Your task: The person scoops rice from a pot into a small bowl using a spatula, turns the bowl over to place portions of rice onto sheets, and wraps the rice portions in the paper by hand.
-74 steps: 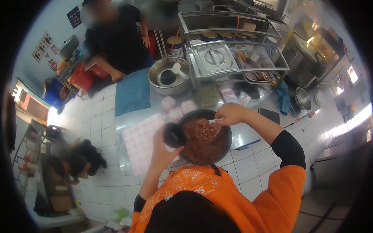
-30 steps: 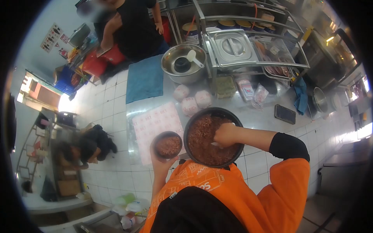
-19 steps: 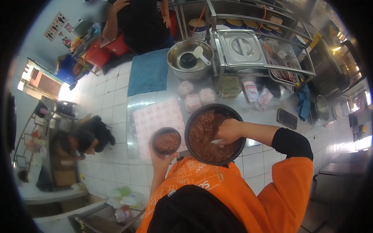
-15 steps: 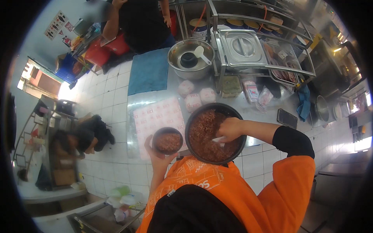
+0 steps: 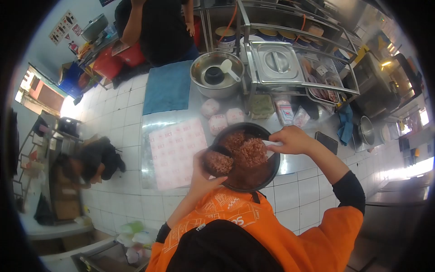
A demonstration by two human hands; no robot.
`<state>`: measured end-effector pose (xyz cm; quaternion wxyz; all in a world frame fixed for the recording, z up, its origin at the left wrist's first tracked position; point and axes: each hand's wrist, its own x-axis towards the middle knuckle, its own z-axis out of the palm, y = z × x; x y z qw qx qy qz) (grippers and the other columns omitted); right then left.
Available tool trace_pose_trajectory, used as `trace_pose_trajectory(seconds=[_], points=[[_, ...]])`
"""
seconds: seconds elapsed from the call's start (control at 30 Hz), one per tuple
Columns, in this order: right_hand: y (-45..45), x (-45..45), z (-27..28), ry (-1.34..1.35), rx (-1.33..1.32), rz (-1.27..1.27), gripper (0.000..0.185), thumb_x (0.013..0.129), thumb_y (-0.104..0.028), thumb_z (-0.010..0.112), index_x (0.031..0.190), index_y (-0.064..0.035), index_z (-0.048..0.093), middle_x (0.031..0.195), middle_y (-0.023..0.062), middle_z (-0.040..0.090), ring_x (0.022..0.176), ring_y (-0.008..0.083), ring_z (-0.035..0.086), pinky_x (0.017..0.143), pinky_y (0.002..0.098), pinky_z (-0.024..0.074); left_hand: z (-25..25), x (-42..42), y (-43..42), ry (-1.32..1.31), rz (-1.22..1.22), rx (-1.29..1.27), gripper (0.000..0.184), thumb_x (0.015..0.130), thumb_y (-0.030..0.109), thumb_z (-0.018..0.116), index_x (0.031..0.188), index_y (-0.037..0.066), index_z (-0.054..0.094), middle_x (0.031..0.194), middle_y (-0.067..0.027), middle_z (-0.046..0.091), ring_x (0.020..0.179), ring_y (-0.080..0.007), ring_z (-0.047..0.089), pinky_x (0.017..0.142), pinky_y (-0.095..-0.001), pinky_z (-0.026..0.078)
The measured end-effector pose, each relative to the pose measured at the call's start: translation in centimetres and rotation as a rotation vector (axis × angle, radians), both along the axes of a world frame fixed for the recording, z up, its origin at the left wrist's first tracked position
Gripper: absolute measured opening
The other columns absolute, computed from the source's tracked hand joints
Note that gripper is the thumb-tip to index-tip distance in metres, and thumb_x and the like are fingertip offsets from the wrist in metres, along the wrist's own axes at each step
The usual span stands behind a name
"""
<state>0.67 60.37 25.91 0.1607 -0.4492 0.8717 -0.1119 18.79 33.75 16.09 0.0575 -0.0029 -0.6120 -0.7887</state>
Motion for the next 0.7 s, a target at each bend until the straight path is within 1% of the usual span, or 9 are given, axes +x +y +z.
trace_pose_trajectory(seconds=[0.07, 0.17, 0.2, 0.27, 0.4, 0.47, 0.5, 0.6, 0.7], points=[[-0.3, 1.5, 0.8, 0.141, -0.005, -0.077, 0.030, 0.084, -0.038, 0.064, 0.074, -0.0097, 0.060, 0.056, 0.0121, 0.056, 0.058, 0.0326, 0.061, 0.054, 0.0430, 0.0451, -0.1, -1.0, 1.5, -0.022, -0.006, -0.017, 0.095, 0.069, -0.003, 0.080, 0.140, 0.007, 0.017, 0.136, -0.0159, 0.037, 0.128, -0.0248, 0.043, 0.102, -0.0365, 0.047], [-2.3, 5.4, 1.3, 0.320, 0.151, -0.262, 0.027, 0.086, -0.034, 0.060, 0.090, -0.0072, 0.061, 0.065, 0.0122, 0.063, 0.064, 0.0295, 0.067, 0.060, 0.0409, 0.0514, 1.1, -2.1, 3.9, -0.137, 0.021, -0.038, 0.095, 0.068, 0.001, 0.082, 0.139, 0.006, 0.019, 0.135, -0.0166, 0.037, 0.126, -0.0242, 0.044, 0.101, -0.0352, 0.046], [-3.1, 6.8, 0.8, 0.347, 0.200, -0.284, 0.025, 0.085, -0.030, 0.060, 0.092, -0.0063, 0.059, 0.068, 0.0117, 0.064, 0.065, 0.0279, 0.067, 0.060, 0.0392, 0.0517, 1.5, -2.3, 4.7, -0.191, 0.037, -0.046, 0.095, 0.067, 0.003, 0.084, 0.138, 0.005, 0.020, 0.134, -0.0168, 0.038, 0.126, -0.0241, 0.044, 0.101, -0.0348, 0.045], [-4.5, 9.6, -0.9, 0.402, 0.295, -0.326, 0.023, 0.083, -0.023, 0.061, 0.095, -0.0047, 0.055, 0.074, 0.0107, 0.064, 0.067, 0.0247, 0.068, 0.059, 0.0358, 0.0524, -0.3, -3.4, 6.0, -0.278, 0.078, -0.060, 0.095, 0.065, 0.008, 0.086, 0.136, 0.004, 0.023, 0.133, -0.0166, 0.039, 0.124, -0.0245, 0.044, 0.102, -0.0340, 0.042], [-4.8, 13.0, -2.2, 0.496, 0.249, -0.182, 0.020, 0.080, -0.016, 0.062, 0.093, -0.0038, 0.053, 0.085, 0.0106, 0.061, 0.069, 0.0218, 0.066, 0.057, 0.0328, 0.0523, 0.3, -4.1, 6.5, -0.322, 0.155, -0.035, 0.096, 0.061, 0.015, 0.090, 0.133, 0.003, 0.027, 0.130, -0.0159, 0.042, 0.122, -0.0255, 0.044, 0.103, -0.0329, 0.038], [-4.8, 13.9, -1.5, 0.511, 0.257, -0.123, 0.018, 0.080, -0.015, 0.062, 0.092, -0.0037, 0.053, 0.087, 0.0114, 0.060, 0.069, 0.0213, 0.065, 0.057, 0.0328, 0.0523, 0.1, -4.0, 6.2, -0.253, 0.147, -0.095, 0.096, 0.061, 0.013, 0.090, 0.133, 0.003, 0.027, 0.129, -0.0157, 0.042, 0.123, -0.0249, 0.044, 0.103, -0.0336, 0.038], [-4.7, 13.8, -1.3, 0.488, 0.222, -0.141, 0.018, 0.081, -0.016, 0.062, 0.092, -0.0041, 0.053, 0.085, 0.0108, 0.060, 0.068, 0.0215, 0.065, 0.057, 0.0331, 0.0521, -0.1, -3.9, 5.9, -0.219, 0.143, -0.128, 0.096, 0.061, 0.012, 0.090, 0.133, 0.003, 0.027, 0.129, -0.0155, 0.042, 0.123, -0.0247, 0.044, 0.104, -0.0339, 0.038], [-3.5, 12.7, -0.2, 0.453, 0.127, -0.206, 0.020, 0.083, -0.020, 0.063, 0.092, -0.0050, 0.053, 0.079, 0.0102, 0.061, 0.066, 0.0229, 0.064, 0.056, 0.0344, 0.0514, -0.1, -4.0, 5.1, -0.092, 0.080, -0.046, 0.094, 0.061, 0.007, 0.088, 0.133, 0.005, 0.027, 0.129, -0.0149, 0.041, 0.124, -0.0244, 0.043, 0.106, -0.0352, 0.037], [-2.2, 10.1, 2.9, 0.442, 0.044, -0.301, 0.027, 0.084, -0.028, 0.064, 0.092, -0.0048, 0.052, 0.069, 0.0124, 0.061, 0.064, 0.0266, 0.064, 0.054, 0.0366, 0.0500, 1.0, -3.7, 4.1, -0.053, -0.005, 0.164, 0.095, 0.061, 0.000, 0.087, 0.134, 0.008, 0.027, 0.131, -0.0129, 0.040, 0.127, -0.0243, 0.041, 0.108, -0.0364, 0.036]])
